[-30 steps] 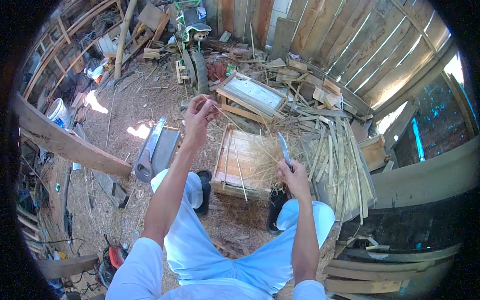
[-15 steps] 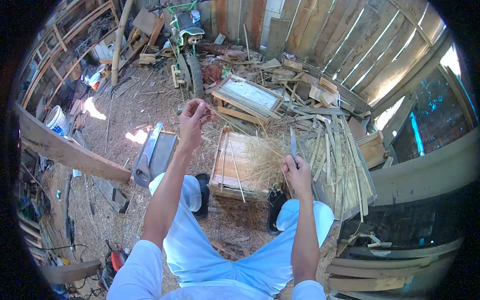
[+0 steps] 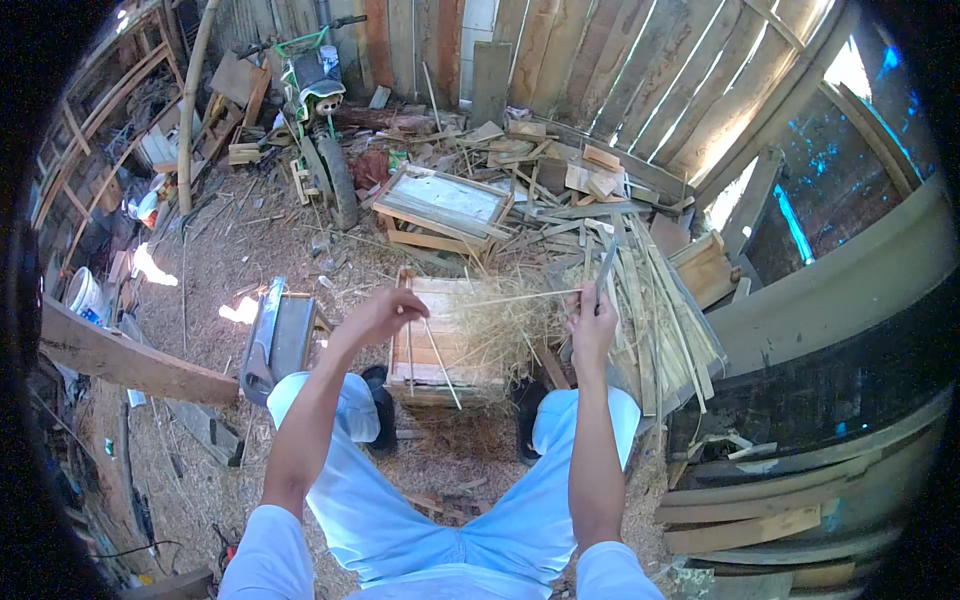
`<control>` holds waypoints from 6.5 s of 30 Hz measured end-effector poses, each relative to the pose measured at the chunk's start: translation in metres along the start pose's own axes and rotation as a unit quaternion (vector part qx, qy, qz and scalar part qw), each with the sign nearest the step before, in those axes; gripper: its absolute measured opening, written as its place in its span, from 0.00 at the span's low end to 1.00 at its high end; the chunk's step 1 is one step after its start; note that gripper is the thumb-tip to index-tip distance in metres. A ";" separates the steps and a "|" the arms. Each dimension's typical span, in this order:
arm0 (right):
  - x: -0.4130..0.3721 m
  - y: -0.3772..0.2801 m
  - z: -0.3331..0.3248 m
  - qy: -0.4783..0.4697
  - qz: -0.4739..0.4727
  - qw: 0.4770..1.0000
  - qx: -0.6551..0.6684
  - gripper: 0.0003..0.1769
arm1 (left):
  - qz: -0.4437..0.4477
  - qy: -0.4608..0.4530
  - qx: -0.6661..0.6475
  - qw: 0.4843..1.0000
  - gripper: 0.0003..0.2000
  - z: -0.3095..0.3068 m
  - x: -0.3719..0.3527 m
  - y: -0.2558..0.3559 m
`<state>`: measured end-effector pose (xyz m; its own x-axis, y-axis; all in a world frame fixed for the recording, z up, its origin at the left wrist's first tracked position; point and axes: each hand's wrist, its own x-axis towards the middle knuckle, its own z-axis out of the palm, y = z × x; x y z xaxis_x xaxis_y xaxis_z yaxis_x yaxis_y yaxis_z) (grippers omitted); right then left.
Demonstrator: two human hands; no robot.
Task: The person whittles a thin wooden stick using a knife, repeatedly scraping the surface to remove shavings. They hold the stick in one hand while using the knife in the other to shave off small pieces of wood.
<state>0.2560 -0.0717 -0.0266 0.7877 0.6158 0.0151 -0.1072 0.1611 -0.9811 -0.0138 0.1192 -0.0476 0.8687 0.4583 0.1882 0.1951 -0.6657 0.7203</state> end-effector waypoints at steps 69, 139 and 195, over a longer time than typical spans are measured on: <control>-0.123 0.004 0.013 -0.364 0.353 0.851 0.136 0.18 | -0.308 0.087 -0.414 0.852 0.10 0.088 -0.165 0.129; -0.144 -0.004 0.020 -0.505 0.257 0.818 0.097 0.14 | -0.258 0.117 -0.328 0.901 0.08 0.079 -0.134 0.165; -0.064 -0.003 -0.045 -0.195 0.245 0.918 0.243 0.17 | -0.345 0.029 -0.259 0.902 0.09 0.016 -0.196 0.182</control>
<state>0.2337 -0.1464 -0.0330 0.3062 0.9201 -0.2441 -0.7236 0.0583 -0.6877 -0.1410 -0.1013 0.0361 0.5936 0.6979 -0.4007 0.4285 0.1473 0.8914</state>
